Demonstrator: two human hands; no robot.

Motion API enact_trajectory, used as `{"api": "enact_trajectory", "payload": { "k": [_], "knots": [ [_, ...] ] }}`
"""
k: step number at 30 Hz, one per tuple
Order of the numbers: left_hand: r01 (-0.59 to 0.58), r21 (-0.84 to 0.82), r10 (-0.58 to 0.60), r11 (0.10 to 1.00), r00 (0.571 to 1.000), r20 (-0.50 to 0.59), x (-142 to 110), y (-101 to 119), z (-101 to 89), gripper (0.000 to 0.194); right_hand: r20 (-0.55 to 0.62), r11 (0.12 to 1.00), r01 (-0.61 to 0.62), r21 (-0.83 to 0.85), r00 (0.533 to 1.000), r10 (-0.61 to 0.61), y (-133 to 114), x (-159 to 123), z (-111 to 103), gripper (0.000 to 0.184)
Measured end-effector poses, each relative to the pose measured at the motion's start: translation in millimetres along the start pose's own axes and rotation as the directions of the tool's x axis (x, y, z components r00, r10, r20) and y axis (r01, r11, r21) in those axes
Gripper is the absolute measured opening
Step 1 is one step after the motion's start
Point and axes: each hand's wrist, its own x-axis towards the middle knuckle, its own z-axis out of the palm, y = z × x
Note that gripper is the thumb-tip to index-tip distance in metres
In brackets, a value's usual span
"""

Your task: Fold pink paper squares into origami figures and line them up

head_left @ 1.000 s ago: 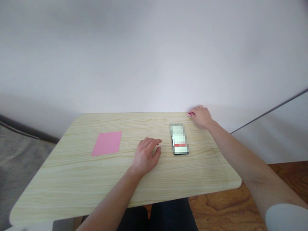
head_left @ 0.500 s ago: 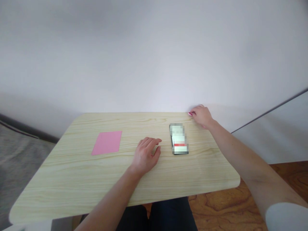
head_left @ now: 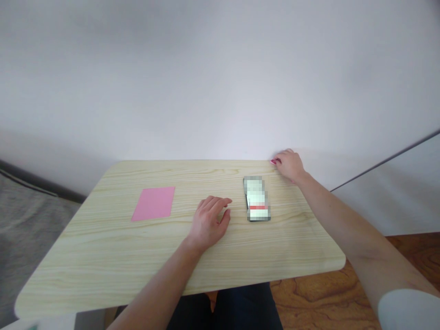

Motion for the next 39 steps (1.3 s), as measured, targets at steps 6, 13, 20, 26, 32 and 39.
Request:
{"api": "enact_trajectory", "payload": {
  "k": [6,13,20,26,32,39],
  "knots": [
    [0.001,-0.006,-0.001,1.000,1.000,-0.001,0,0,0.0,0.025,-0.040,1.000,0.011,0.028,0.999,-0.010,1,-2,-1,0.026],
    [0.004,-0.005,-0.005,1.000,1.000,-0.009,0,0,1.2,0.025,-0.144,0.997,-0.021,0.079,0.989,0.032,14,-6,-14,0.028],
    [0.010,-0.010,-0.010,1.000,1.000,-0.022,0,0,-0.5,0.025,-0.424,0.957,-0.086,0.277,0.883,0.201,23,-40,-42,0.025],
    [0.024,-0.005,-0.024,1.000,1.000,-0.008,0,2,-0.4,0.022,-0.410,0.900,-0.111,0.421,0.862,0.298,-31,-113,-32,0.024],
    [0.098,0.170,-0.090,0.980,0.994,-0.054,-4,-6,-28.1,0.021,-0.257,0.825,-0.207,0.525,0.886,0.386,-105,-162,-19,0.025],
    [0.463,0.444,-0.434,0.767,0.884,-0.171,-42,-68,-101.2,0.063,-0.296,0.821,-0.070,0.566,0.913,0.282,-194,-180,-26,0.020]
  ]
}}
